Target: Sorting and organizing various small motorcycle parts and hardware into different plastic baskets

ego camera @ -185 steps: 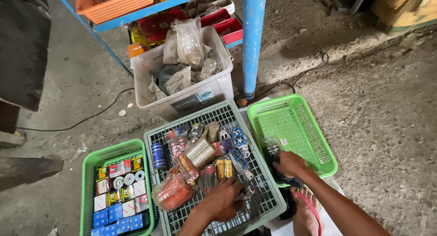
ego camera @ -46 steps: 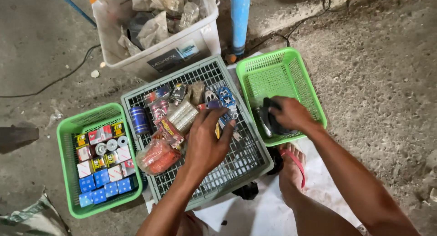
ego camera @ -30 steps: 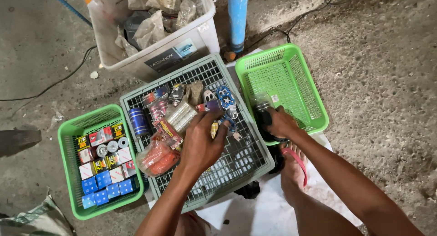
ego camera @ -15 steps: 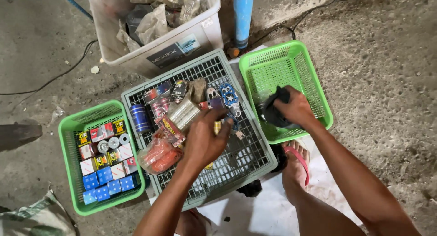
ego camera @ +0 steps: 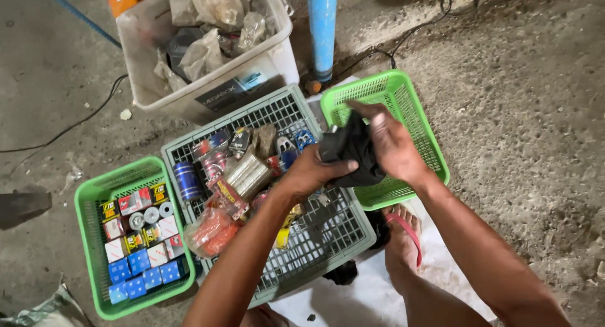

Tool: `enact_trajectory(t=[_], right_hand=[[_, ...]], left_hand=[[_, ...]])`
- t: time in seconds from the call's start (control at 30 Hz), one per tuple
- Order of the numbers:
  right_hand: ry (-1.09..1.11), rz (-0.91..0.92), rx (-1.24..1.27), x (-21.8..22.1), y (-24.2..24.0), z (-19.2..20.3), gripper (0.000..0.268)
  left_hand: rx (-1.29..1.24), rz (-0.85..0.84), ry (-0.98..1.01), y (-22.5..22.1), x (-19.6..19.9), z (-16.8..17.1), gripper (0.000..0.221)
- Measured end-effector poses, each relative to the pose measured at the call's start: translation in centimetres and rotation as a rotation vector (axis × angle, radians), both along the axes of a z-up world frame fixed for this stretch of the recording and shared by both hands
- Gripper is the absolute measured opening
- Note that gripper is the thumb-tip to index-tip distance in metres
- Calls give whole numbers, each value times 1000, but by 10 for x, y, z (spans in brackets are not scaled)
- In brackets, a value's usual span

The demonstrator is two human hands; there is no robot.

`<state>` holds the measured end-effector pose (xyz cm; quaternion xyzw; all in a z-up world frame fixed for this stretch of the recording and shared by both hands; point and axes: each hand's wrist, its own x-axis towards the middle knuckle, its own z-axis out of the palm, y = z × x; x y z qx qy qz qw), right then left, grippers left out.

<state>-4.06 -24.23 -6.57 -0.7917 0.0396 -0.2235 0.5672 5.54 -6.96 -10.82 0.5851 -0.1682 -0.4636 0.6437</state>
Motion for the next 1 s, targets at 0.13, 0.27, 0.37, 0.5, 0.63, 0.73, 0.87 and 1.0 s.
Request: enact_trajectory(t=[0.13,0.27,0.37,0.5,0.63,0.73,0.87,1.0], right_hand=[[-45,-152,66,1,-8,5,48],[-175,-274,67,1,-20,2,38],[-250,-307,108,2,-31,-6,39],[-174,-290,92,3,-47,-15,25],[-127,-315,110,-7,-58,-22,12],[-158,-422,165,-11,-58,-21,6],[85,-543,-9,-4,-70,-43,3],[951,-417,-313,5,-85,-119,37]], left_hand=[[-127,29,105,-17,-1,19,34],[-210,-73,114,-29,7,37,38],[-142,-192,-2,-35,15,34,37],[-103,-255,-79,-34,27,19,40],[-110,-115,19,-24,32,6,41],[-81,38,142,-16,34,-21,41],[-31,71,141,-7,32,-20,40],[1,138,163,2,33,-14,36]])
